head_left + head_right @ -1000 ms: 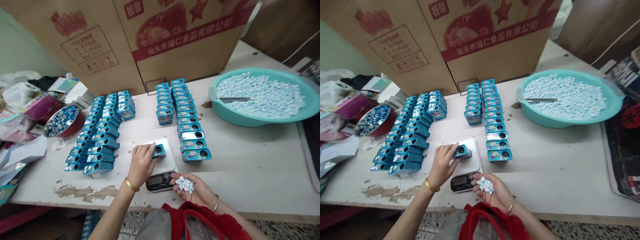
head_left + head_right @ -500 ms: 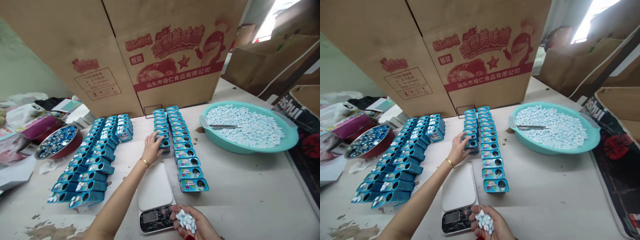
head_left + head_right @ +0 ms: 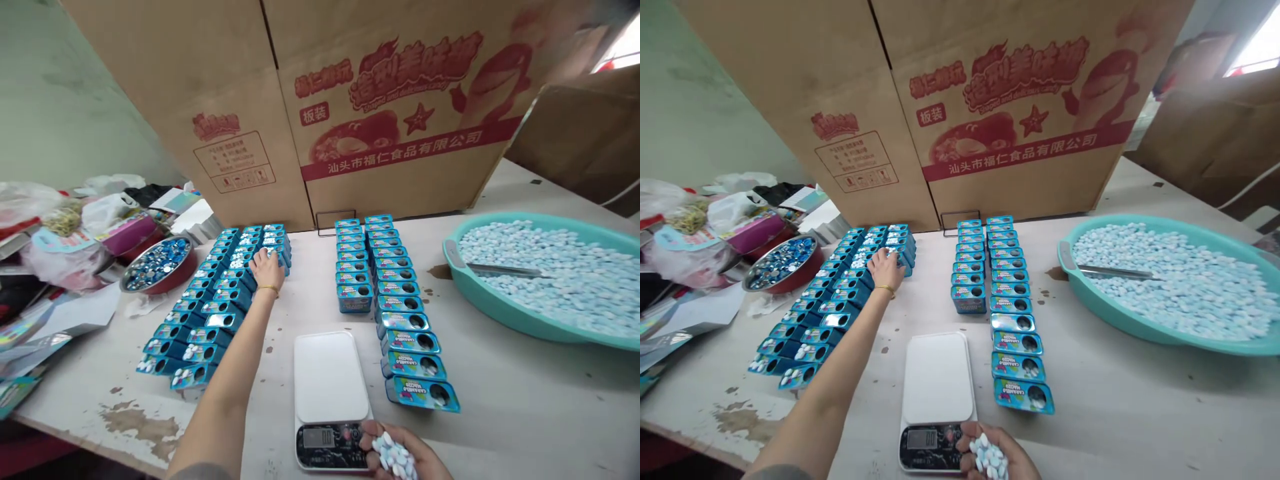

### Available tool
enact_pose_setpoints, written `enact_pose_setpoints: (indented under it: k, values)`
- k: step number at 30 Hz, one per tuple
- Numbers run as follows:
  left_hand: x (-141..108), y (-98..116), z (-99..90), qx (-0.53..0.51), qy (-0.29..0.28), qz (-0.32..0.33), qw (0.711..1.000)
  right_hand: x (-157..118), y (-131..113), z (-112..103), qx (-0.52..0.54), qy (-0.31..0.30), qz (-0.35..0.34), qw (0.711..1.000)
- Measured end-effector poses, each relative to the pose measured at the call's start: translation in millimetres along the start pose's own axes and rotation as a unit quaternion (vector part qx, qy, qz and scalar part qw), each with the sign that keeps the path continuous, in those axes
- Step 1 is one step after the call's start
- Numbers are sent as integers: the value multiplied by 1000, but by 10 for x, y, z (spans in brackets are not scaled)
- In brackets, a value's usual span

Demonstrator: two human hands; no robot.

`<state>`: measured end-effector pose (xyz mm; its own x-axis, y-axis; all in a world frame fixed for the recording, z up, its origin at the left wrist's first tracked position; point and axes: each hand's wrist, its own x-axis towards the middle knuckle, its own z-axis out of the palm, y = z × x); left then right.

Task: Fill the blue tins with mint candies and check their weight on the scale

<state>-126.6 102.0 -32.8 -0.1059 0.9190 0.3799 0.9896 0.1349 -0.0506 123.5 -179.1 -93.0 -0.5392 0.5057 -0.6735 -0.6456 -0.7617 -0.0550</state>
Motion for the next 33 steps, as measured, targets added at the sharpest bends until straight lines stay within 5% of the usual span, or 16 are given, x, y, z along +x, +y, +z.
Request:
enact_pose_setpoints:
  k: [6, 11, 14, 19, 25, 30, 33]
  values:
    - [-182, -44, -303, 29, -53, 142, 988, -99, -6, 50, 0, 5, -42, 999]
    - [-855, 196, -1015, 45, -131, 298, 945, -148, -3, 13, -2, -5, -37, 999]
    - [-1320, 421, -1288, 35, -180, 363, 914, -177, 43, -19, -3, -37, -31, 999]
    - [-1704, 645, -1267, 10, -205, 402, 892, -270, 108, -71, -1, -37, -34, 999]
    - [-1949, 680, -1473, -114, -124, 378, 910, -370, 109, -130, 40, -40, -39, 998]
    - [-2665, 862, -1447, -220, -232, 444, 837, -394, 151, -172, 103, -36, -60, 992]
    - [-2985, 964, -1290, -225, -242, 421, 844, -404, 166, -209, 91, -32, -65, 993]
